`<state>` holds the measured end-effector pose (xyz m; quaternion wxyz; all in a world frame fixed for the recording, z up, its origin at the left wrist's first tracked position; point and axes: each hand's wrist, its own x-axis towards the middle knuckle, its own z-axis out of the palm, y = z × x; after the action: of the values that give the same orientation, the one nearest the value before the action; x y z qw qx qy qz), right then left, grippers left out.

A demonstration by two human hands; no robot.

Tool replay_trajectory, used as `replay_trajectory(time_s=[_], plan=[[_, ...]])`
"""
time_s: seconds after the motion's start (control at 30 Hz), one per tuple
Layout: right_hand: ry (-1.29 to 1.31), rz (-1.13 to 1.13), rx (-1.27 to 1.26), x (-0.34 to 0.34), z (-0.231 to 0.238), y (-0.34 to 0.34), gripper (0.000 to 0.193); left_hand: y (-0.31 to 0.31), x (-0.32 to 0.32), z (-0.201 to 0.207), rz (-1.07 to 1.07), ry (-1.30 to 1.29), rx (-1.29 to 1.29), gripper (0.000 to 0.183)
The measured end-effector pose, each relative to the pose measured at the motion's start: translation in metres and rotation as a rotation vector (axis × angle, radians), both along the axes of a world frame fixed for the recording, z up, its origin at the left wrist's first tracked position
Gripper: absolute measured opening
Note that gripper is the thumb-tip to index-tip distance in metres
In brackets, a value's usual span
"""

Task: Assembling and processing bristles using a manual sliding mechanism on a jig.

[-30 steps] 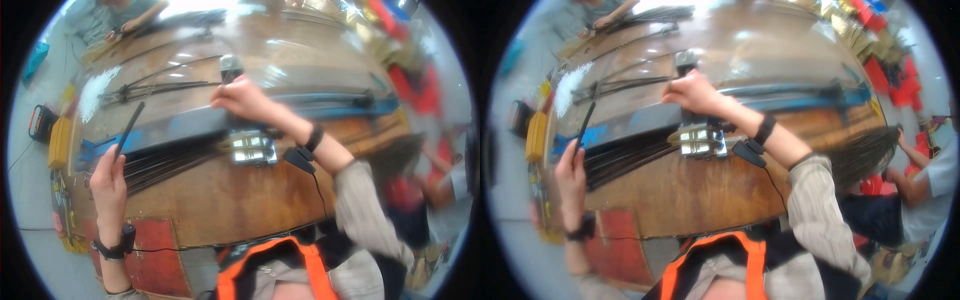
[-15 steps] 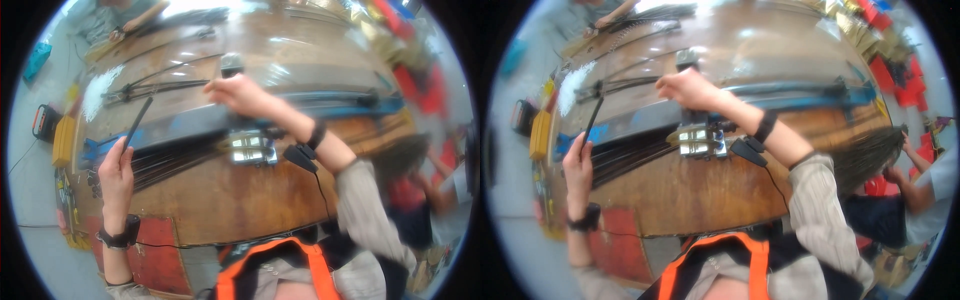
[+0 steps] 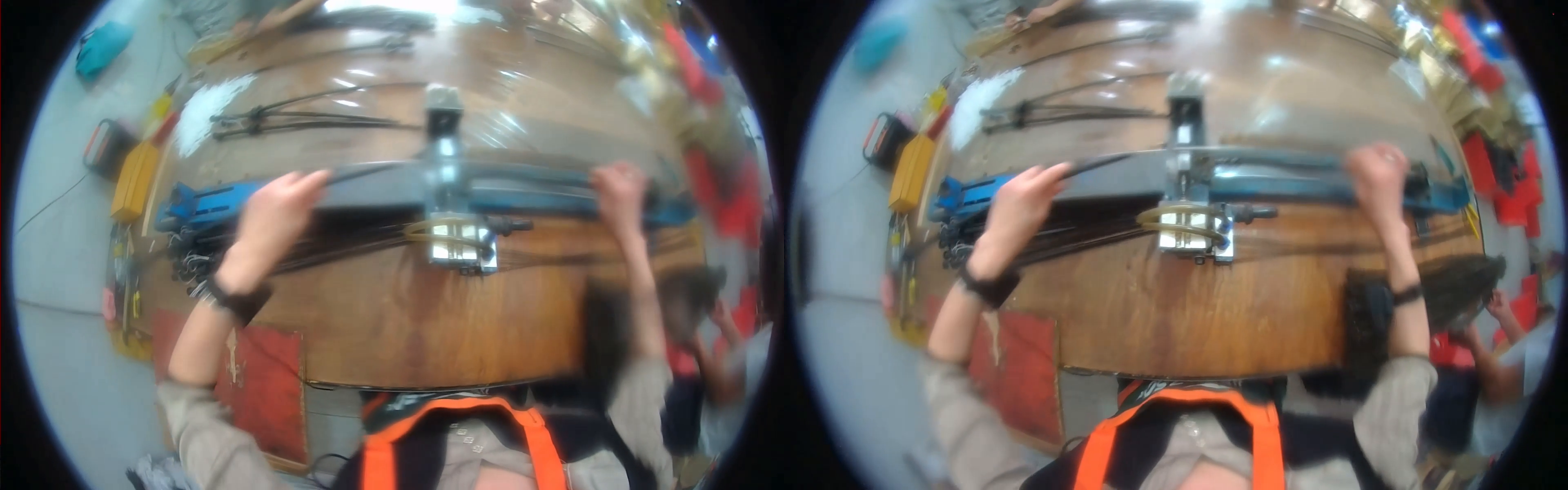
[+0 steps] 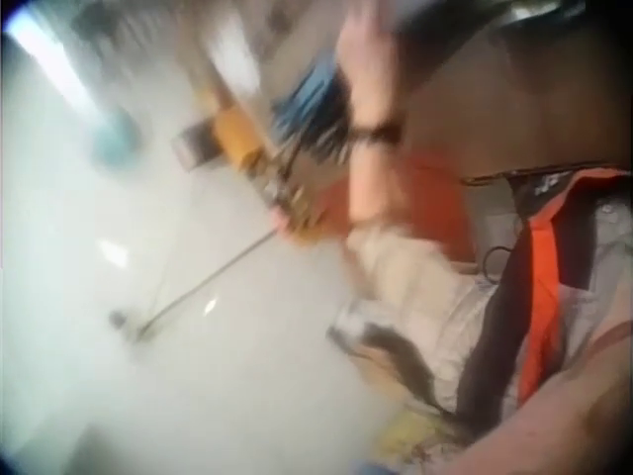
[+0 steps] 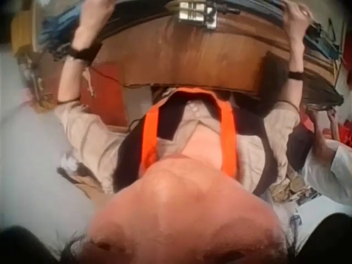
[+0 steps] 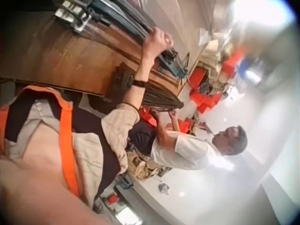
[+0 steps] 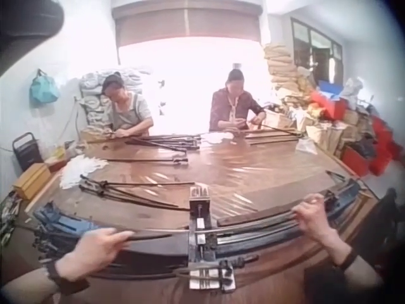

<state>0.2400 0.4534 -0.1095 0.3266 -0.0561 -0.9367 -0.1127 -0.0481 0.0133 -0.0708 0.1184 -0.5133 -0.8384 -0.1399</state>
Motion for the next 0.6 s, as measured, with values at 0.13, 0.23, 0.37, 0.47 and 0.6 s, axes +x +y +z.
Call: replay_trajectory(time_s=[0.13,0.23,0.37,0.47,0.6], plan=[[-0.075,-0.170,-0.069,0.039,-0.019,0.049,0.011,0.093,0.006,-0.026,-0.276,0.008,0.107,0.012],[-0.037,-0.144,-0.098,0.044,-0.007,0.049,0.009,0.111,0.003,-0.022,-0.260,0.015,0.114,0.009],[-0.015,-0.151,-0.184,0.035,-0.009,0.033,0.005,0.115,0.007,-0.029,-0.235,-0.055,0.077,0.011],[0.036,-0.121,-0.224,0.036,-0.016,0.038,0.005,0.121,0.007,-0.035,-0.214,-0.147,0.047,0.012],[0.049,-0.081,-0.220,0.032,-0.015,0.036,0.005,0.117,0.008,-0.042,-0.205,-0.201,0.155,0.013]])
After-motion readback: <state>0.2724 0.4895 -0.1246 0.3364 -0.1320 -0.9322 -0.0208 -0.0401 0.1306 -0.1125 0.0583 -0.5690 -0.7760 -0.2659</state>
